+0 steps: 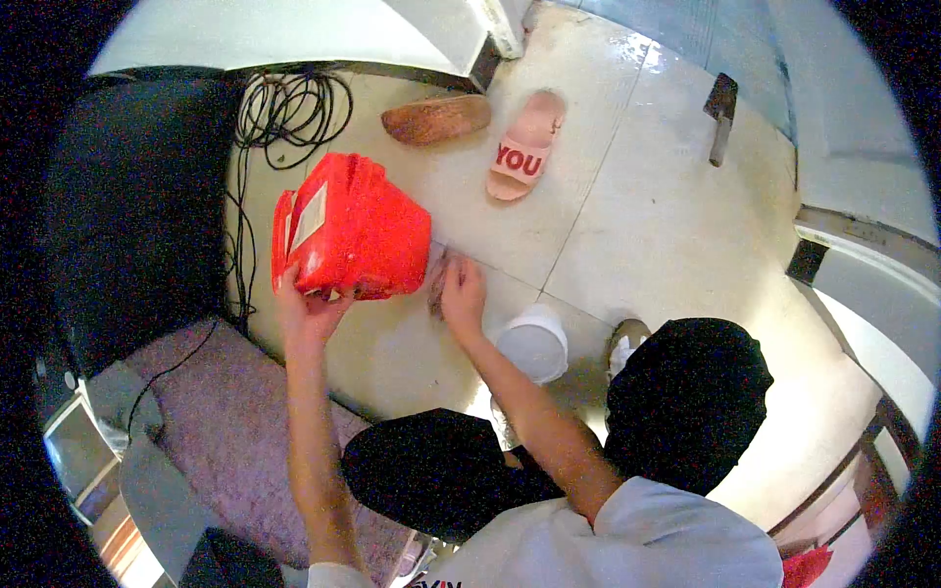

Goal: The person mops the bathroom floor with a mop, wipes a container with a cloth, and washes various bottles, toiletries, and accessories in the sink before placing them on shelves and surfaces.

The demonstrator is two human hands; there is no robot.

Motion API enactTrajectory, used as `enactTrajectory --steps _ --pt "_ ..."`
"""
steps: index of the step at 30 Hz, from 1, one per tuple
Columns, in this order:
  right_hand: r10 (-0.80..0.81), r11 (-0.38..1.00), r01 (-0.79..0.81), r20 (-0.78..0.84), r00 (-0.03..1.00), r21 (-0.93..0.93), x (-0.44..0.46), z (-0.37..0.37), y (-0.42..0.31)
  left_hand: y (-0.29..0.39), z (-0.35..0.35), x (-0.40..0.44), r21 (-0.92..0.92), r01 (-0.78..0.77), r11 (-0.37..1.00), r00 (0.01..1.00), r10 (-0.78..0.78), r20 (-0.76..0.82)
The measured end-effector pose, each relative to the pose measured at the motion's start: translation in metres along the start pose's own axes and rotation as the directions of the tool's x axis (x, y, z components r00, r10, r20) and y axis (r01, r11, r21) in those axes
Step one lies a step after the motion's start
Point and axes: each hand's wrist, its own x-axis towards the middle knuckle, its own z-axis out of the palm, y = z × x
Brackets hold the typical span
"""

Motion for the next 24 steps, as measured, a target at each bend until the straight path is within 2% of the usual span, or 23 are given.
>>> enactTrajectory --steps 1,2,5,6,7,9,10,11,12,14,16,17,19,20,21,22,23,24 --pt "-0.181 0.983 0.179 -0.129 0.975 -0.032 0.016 0.007 -0.006 0.001 0.007 -0.001 -0.026 0.046 0.999 0.997 -0.048 -0.056" --pt "-0.415 0.909 0.38 -0.286 0.864 -0.172 0.015 0.015 -0.028 0.0 0.013 -0.001 -0.056 0.093 0.994 0.989 -0.099 -0.11" --pt "-0.385 0.917 0.318 -0.324 0.864 -0.241 -0.016 0.071 0.021 -0.007 0.03 -0.007 0.047 0.053 0.998 0.997 -0.049 -0.067" --pt "-0.151 0.973 0.137 -0.069 0.986 -0.184 -0.035 0.071 0.03 -0.007 0.034 -0.007 0.106 0.032 0.994 0.998 -0.025 -0.061" --pt "0.093 0.981 -0.057 0.199 0.976 -0.183 -0.052 0.069 0.04 -0.008 0.028 0.004 0.035 0.036 0.999 0.999 -0.035 -0.03" --pt "0.203 0.964 -0.115 0.39 0.898 -0.239 -0.07 0.072 0.085 -0.006 0.02 0.01 0.035 0.027 0.999 0.999 -0.026 -0.033" --pt "0.203 0.964 -0.113 0.391 0.898 -0.241 -0.066 0.064 0.081 -0.003 0.015 0.014 0.048 0.012 0.999 0.999 -0.011 -0.036" --pt "0.364 0.927 -0.367 0.436 0.823 -0.079 -0.059 0.045 0.074 0.001 0.003 0.018 0.042 0.009 0.999 0.999 -0.008 -0.038" --pt "0.492 0.798 -0.598 0.496 0.716 0.073 -0.048 0.026 0.071 0.003 -0.014 0.022 0.02 0.027 0.999 1.0 -0.028 0.015" --pt "0.346 0.852 -0.416 0.255 0.903 0.318 -0.015 0.005 0.067 0.0 -0.047 0.018 -0.004 0.05 0.999 0.996 -0.05 0.068" --pt "0.101 0.886 -0.091 0.003 0.995 0.455 0.008 -0.007 0.039 -0.003 -0.079 0.008 -0.001 0.022 1.0 0.99 -0.021 0.139" --pt "0.104 0.885 -0.094 0.002 0.995 0.456 0.005 -0.005 0.025 -0.007 -0.098 0.008 0.001 0.023 1.0 0.99 -0.023 0.137" --pt "0.14 0.899 -0.24 0.279 0.95 0.367 -0.001 0.008 0.004 -0.018 -0.136 0.015 0.054 -0.061 0.997 0.987 0.052 0.153" --pt "0.146 0.9 -0.245 0.28 0.949 0.361 0.0 0.021 0.015 -0.024 -0.155 0.018 0.051 -0.057 0.997 0.988 0.049 0.147" --pt "-0.23 0.971 0.218 0.135 0.964 0.097 0.0 0.035 0.025 -0.029 -0.174 0.02 0.067 -0.085 0.994 0.986 0.074 0.15" --pt "-0.6 0.764 0.608 0.108 0.793 -0.216 0.004 0.044 0.04 -0.032 -0.192 0.023 0.082 -0.113 0.99 0.982 0.099 0.158" --pt "-0.401 0.833 0.459 0.233 0.886 -0.308 0.007 0.043 0.046 -0.035 -0.21 0.027 0.076 -0.112 0.991 0.983 0.099 0.157" --pt "-0.402 0.832 0.461 0.236 0.885 -0.31 0.018 0.042 0.05 -0.036 -0.229 0.03 0.07 -0.126 0.99 0.984 0.116 0.137"
